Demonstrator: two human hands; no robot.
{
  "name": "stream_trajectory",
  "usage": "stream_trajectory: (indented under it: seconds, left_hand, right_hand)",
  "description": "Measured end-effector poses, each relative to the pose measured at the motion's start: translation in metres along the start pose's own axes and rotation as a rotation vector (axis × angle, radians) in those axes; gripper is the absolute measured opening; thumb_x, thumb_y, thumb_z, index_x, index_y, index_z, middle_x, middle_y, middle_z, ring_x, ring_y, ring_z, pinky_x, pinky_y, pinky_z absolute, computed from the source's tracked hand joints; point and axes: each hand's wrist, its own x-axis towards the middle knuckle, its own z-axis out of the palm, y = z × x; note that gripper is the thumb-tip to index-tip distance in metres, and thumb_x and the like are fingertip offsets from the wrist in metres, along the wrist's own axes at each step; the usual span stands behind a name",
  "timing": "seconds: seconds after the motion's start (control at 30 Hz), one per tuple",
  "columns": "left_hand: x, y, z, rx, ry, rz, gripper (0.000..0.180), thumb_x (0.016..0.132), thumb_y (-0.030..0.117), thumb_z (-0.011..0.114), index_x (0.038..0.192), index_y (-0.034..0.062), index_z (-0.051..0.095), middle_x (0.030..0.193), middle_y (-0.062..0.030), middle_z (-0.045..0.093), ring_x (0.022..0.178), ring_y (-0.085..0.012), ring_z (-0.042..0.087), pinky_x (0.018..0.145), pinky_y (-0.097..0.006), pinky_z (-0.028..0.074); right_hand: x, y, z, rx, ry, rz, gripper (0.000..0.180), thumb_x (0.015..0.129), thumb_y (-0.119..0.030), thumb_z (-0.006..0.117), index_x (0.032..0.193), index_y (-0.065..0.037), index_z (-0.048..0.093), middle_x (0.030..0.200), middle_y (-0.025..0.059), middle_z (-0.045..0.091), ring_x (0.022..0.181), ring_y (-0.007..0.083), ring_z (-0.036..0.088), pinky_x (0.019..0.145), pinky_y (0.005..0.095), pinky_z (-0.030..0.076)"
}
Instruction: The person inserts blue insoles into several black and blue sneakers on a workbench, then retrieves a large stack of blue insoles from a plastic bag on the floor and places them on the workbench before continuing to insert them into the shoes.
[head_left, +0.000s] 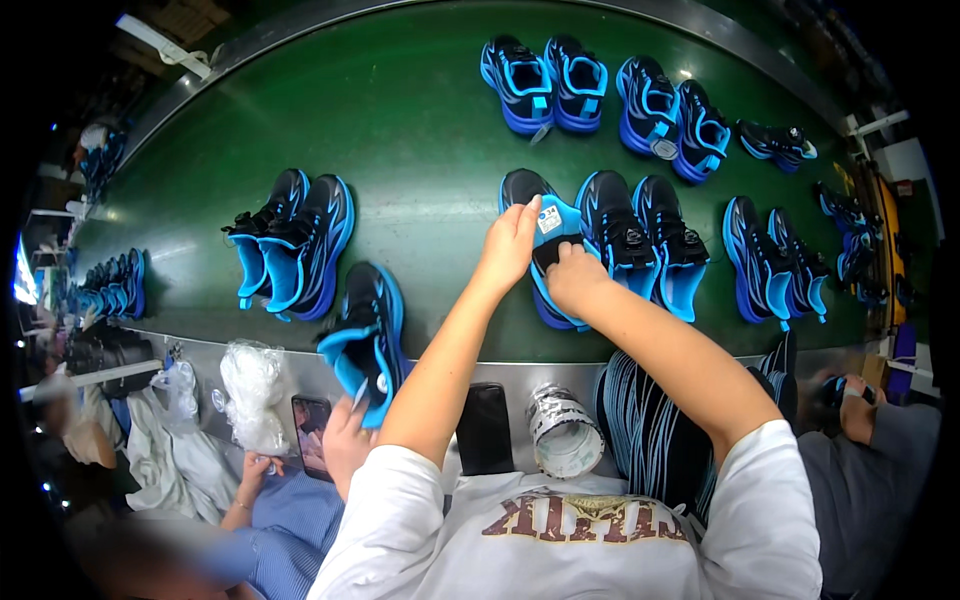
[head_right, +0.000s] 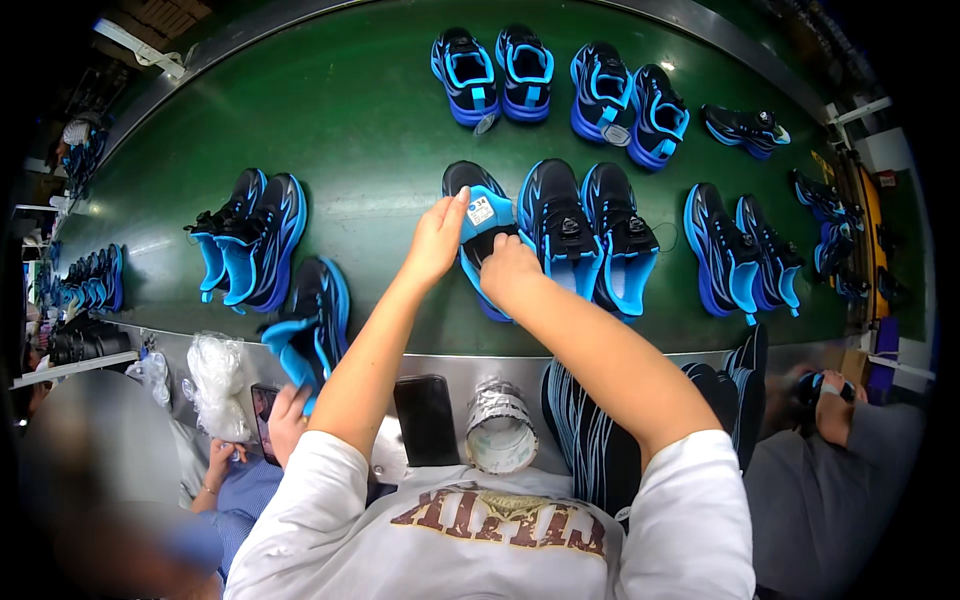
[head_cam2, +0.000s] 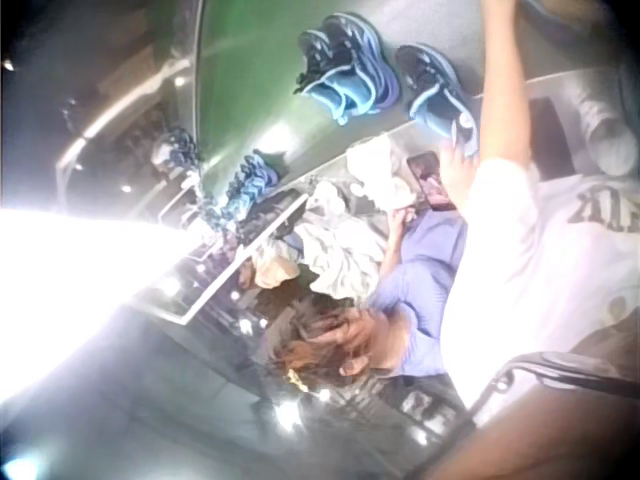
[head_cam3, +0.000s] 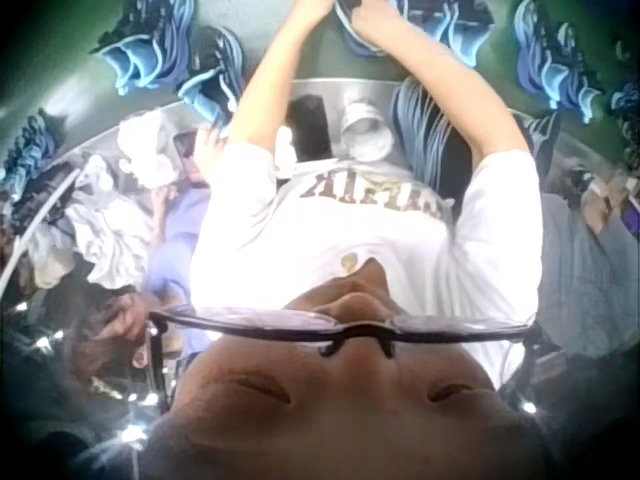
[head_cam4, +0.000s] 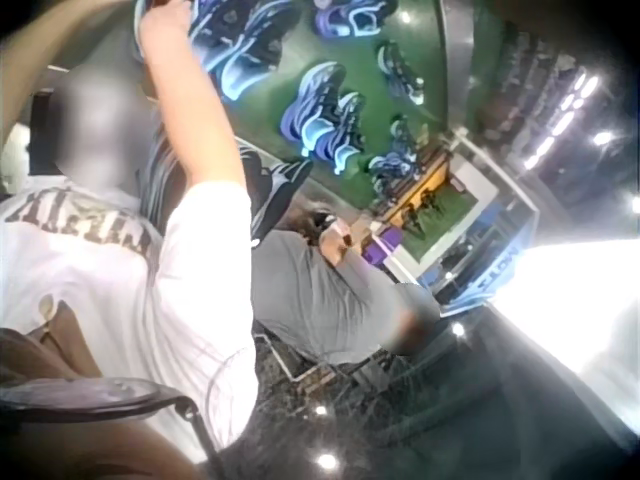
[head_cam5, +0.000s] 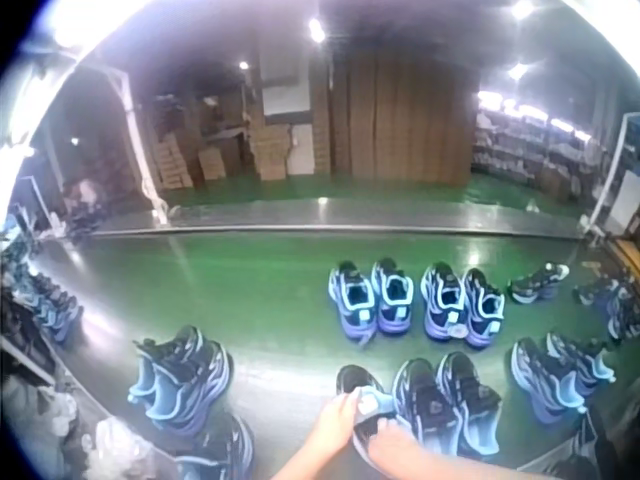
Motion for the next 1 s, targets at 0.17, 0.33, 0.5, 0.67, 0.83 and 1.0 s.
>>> stream_trajectory:
  seconds: [0.17,0.33,0.5,0.67,0.83,1.0]
  left_hand:
    - [-0.001,-0.002,-0.001,-0.022,-0.011,0.013,0.042,0.088,0.035,0.042,0.074,-0.003,0.052,0.066,-0.0196,0.053,0.063,-0.0295,0.053,0.06,-0.035,0.04]
    - [0.001,-0.007,0.003,-0.018,0.07,0.015,0.029,0.087,0.03,0.047,0.09,0.0006,0.05,0.067,-0.0052,0.047,0.062,-0.0151,0.047,0.057,-0.029,0.038]
    - [0.001,0.005,-0.001,0.628,0.19,0.618,0.02,0.076,0.01,0.057,0.094,0.0064,0.049,0.082,-0.012,0.047,0.065,-0.0301,0.053,0.055,-0.038,0.043]
    - [0.002,0.005,-0.008,0.715,0.052,0.812,0.024,0.07,0.011,0.062,0.09,0.0066,0.049,0.079,-0.0093,0.045,0.064,-0.0269,0.054,0.053,-0.036,0.044]
    - [0.002,0.012,-0.013,0.649,-0.104,0.774,0.033,0.066,0.013,0.067,0.091,0.0051,0.046,0.084,-0.0111,0.043,0.065,-0.0291,0.054,0.054,-0.037,0.045]
    - [-0.023,0.013,-0.025,0.701,-0.147,0.674,0.036,0.066,0.011,0.066,0.093,0.0048,0.043,0.087,-0.013,0.043,0.064,-0.0331,0.052,0.054,-0.04,0.045]
  right_hand:
    - [0.007,0.004,-0.007,-0.026,-0.267,-0.011,0.028,0.079,-0.015,0.044,0.099,-0.004,0.061,0.121,0.019,0.04,0.109,0.0326,0.04,0.087,0.0366,0.039]
    - [0.02,0.011,-0.014,-0.143,-0.277,-0.243,0.023,0.076,-0.014,0.05,0.091,-0.004,0.064,0.096,0.0157,0.058,0.091,0.0268,0.055,0.084,0.0363,0.041]
    - [-0.003,0.017,-0.024,-0.132,-0.264,-0.414,0.025,0.075,-0.02,0.048,0.081,-0.001,0.064,0.083,0.013,0.063,0.085,0.025,0.059,0.095,0.0431,0.027]
    - [-0.031,0.01,-0.042,0.136,-0.477,-0.304,0.054,0.08,-0.036,0.027,0.083,0.004,0.063,0.089,0.0196,0.06,0.097,0.0258,0.053,0.105,0.0406,0.005]
    - [-0.04,0.012,-0.018,0.184,-0.041,-0.281,0.037,0.075,-0.031,0.046,0.079,0.004,0.06,0.085,0.0183,0.059,0.091,0.0276,0.053,0.1,0.0408,0.019]
    - [-0.094,0.01,0.013,0.28,0.519,-0.384,0.02,0.068,-0.016,0.06,0.081,0.0,0.057,0.087,0.0118,0.054,0.09,0.025,0.051,0.091,0.0415,0.031]
